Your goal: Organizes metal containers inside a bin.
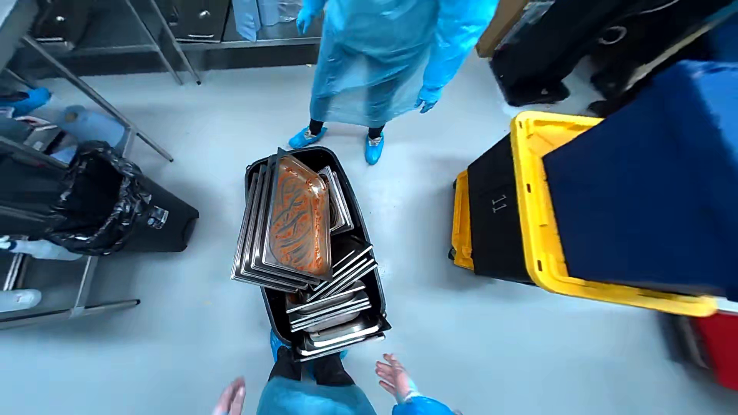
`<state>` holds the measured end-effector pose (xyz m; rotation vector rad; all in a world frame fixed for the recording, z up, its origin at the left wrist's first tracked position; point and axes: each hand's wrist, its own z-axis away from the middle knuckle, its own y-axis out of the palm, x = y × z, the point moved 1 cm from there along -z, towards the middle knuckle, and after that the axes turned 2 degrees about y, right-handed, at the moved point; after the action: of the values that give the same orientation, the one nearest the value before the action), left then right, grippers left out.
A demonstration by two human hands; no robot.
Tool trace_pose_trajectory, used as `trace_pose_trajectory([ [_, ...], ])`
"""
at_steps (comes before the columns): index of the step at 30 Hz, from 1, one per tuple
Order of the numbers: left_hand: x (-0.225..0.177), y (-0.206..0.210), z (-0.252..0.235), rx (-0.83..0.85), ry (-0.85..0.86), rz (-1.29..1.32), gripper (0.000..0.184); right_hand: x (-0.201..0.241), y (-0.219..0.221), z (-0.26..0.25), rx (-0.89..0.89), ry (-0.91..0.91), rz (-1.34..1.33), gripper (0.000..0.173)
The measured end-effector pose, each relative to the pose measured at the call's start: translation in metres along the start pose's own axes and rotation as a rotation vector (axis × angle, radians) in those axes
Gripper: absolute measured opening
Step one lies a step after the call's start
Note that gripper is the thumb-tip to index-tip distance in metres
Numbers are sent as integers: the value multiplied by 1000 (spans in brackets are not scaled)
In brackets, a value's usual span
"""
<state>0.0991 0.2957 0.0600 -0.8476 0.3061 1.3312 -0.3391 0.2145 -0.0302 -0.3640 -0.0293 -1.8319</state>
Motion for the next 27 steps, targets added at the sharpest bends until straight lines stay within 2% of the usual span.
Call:
trace_pose_trajectory([
  [2,-23,-6,-11,-12,25,-42,46,-15,11,31,51,-52,123,47],
  [4,-57,-11,-24,-9,23,-86,44,-17,19,57,137,-195,283,48],
  [7,-103,-19,-49,32,27,-135,43,8,44,91,220,-382,400,54],
  [10,-132,-20,-93,20,-57,-102,44,39,78,91,234,-463,469,56],
  [14,-120,-11,-184,-106,-263,108,67,79,136,73,123,-568,598,58],
  [17,-110,0,-239,-115,-353,223,78,116,197,74,29,-673,780,70],
  [19,-87,12,-283,-89,-333,253,70,137,244,64,-42,-752,925,85],
  [20,-86,16,-300,-66,-338,261,63,145,268,53,-71,-777,985,87],
  [22,-87,20,-318,-54,-427,246,55,150,308,31,-111,-782,1089,76],
  [25,-103,12,-328,-57,-516,97,54,168,349,13,-153,-666,1251,47],
  [27,-116,7,-323,-74,-515,14,50,190,368,20,-117,-480,1353,47],
])
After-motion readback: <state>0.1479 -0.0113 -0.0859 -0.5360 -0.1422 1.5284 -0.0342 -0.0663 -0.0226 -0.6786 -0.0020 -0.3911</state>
